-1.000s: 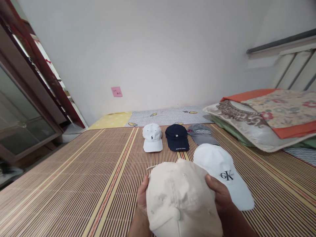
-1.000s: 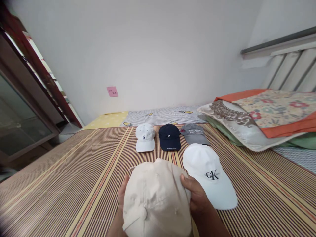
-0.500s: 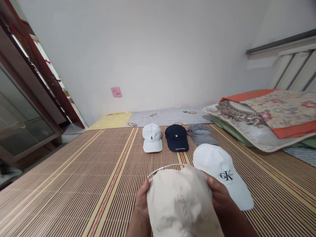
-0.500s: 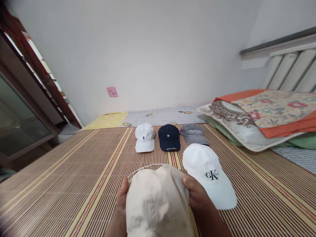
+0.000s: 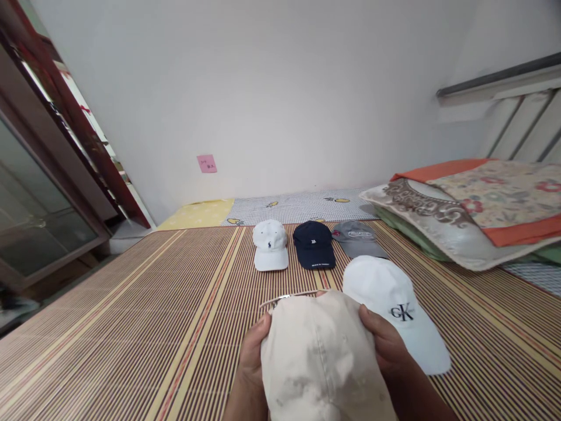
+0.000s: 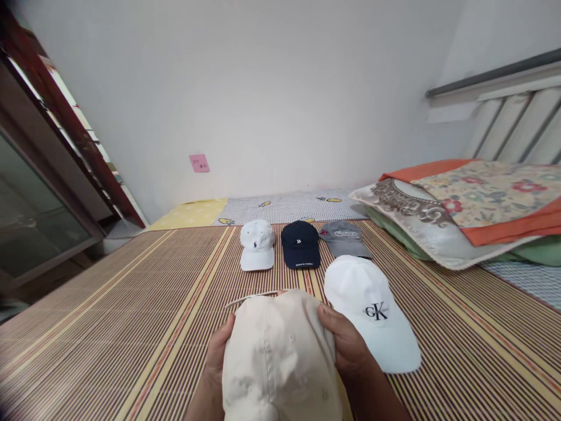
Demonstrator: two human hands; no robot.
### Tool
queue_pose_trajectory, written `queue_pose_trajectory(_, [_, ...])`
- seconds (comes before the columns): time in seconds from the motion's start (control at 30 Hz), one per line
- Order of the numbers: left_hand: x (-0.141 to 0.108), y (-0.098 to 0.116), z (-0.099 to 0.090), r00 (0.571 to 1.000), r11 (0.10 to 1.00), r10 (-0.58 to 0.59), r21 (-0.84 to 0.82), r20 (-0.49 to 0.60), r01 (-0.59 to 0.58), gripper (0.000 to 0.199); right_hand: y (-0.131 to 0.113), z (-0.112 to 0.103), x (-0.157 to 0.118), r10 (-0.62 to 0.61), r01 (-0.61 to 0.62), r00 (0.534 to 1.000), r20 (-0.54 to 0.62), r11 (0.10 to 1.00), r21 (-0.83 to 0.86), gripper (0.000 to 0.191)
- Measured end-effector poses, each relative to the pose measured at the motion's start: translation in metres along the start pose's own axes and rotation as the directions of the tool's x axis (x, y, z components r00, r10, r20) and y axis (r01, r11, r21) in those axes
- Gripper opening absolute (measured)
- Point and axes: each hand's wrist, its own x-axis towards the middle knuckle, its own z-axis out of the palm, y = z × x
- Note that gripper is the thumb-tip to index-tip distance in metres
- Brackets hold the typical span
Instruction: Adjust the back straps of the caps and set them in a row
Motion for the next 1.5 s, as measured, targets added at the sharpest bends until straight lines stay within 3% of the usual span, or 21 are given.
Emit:
queue_pose_trajectory(0.37, [-0.002,0.002,0.007,0.996,0.997,0.078,-0.001,0.032,-0.078,0.014,-0.003,0.002,-0.003,-0.010,0.007,0.999,-0.053,0.999,-0.054,0.060])
queue_pose_trajectory(0.53, [-0.001,0.003,0.005,0.994,0.995,0.101,0.004,-0.030,-0.101,0.016,-0.005,0.005,-0.003,-0.035,0.031,0.998,-0.046,0.996,-0.082,0.055])
queue_pose_trajectory(0.73, [0.000,0.003,-0.004,0.995,0.999,0.046,-0.002,-0.085,-0.046,0.013,-0.001,-0.001,0.000,-0.004,0.001,0.999,-0.053,0.999,-0.048,0.054])
queue_pose_trajectory(0.93, [-0.008,0.006,0.016,0.999,0.991,0.046,0.128,0.025,-0.049,0.031,-0.009,0.007,-0.012,-0.096,0.099,0.995,0.027,0.982,-0.159,0.057])
queue_pose_trajectory(1.03, [-0.013,0.008,0.022,0.998,0.979,0.014,0.200,0.058,-0.025,0.031,-0.014,0.016,-0.020,-0.058,0.064,0.997,0.045,0.985,-0.158,0.053])
queue_pose_trajectory(1.17, [-0.016,0.011,0.021,0.998,0.968,0.051,0.243,0.031,-0.057,0.033,-0.017,0.020,-0.022,-0.025,0.028,0.999,0.020,0.988,-0.155,0.043])
queue_pose_trajectory(1.33, [-0.015,0.012,0.016,0.994,0.973,0.093,0.215,-0.056,-0.079,0.029,-0.018,0.016,-0.021,-0.080,0.078,0.997,-0.006,0.984,-0.161,0.051])
queue_pose_trajectory(1.5, [-0.011,0.013,0.004,0.993,0.978,0.074,0.203,-0.096,-0.053,0.023,-0.014,0.004,-0.016,-0.053,0.036,0.996,-0.070,0.975,-0.220,0.047])
